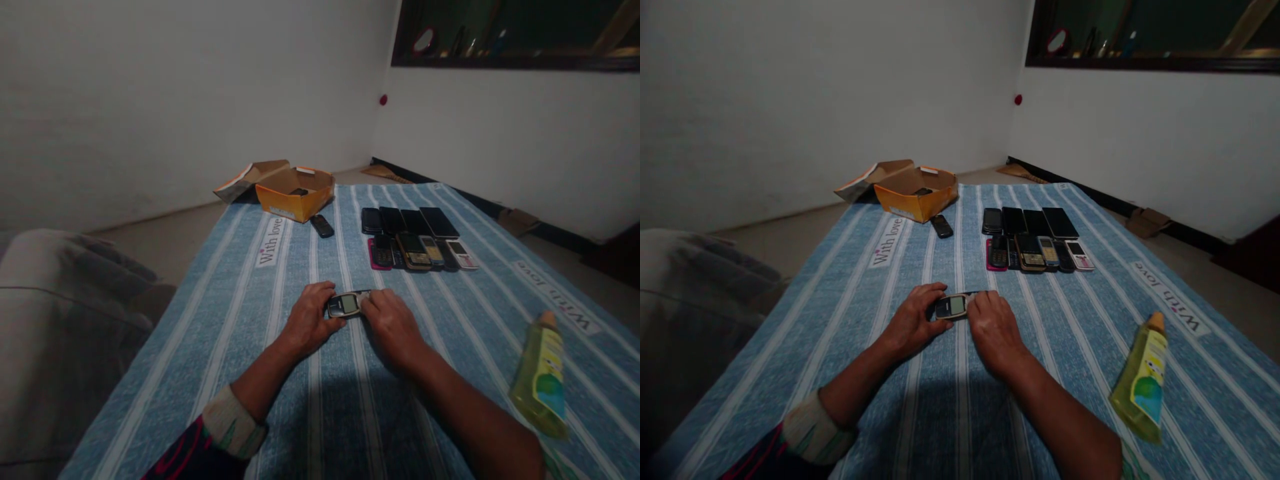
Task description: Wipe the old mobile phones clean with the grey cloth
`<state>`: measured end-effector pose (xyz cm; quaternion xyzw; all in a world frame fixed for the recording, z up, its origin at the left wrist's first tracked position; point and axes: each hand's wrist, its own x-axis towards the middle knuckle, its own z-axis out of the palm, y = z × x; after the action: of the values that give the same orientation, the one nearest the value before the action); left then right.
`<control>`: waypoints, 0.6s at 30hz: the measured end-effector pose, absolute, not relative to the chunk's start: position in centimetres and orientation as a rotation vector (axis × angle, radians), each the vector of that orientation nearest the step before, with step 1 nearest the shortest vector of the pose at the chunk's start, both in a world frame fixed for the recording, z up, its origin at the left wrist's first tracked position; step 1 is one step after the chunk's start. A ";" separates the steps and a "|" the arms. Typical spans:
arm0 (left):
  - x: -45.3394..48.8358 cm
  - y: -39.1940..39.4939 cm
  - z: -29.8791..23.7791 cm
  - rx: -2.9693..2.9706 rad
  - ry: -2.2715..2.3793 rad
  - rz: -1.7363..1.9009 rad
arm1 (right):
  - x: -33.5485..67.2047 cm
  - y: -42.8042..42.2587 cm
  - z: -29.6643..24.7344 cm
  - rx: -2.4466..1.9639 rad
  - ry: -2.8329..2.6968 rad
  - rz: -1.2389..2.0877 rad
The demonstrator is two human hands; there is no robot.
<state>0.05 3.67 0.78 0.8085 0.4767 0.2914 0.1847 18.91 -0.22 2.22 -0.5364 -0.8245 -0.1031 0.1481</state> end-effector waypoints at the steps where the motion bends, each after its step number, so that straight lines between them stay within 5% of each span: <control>1: 0.0 3.7 0.8 2.283 1.341 0.825 | 19.0 -0.4 2.3 -1.540 -2.376 -0.288; 18: 0.2 4.6 1.2 2.323 1.312 0.756 | 19.3 1.1 4.0 -1.605 -2.510 -0.249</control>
<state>0.19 4.63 1.21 0.8234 0.4652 0.2681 0.1834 19.33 1.08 3.98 -0.5353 -0.8371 -0.0831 0.0759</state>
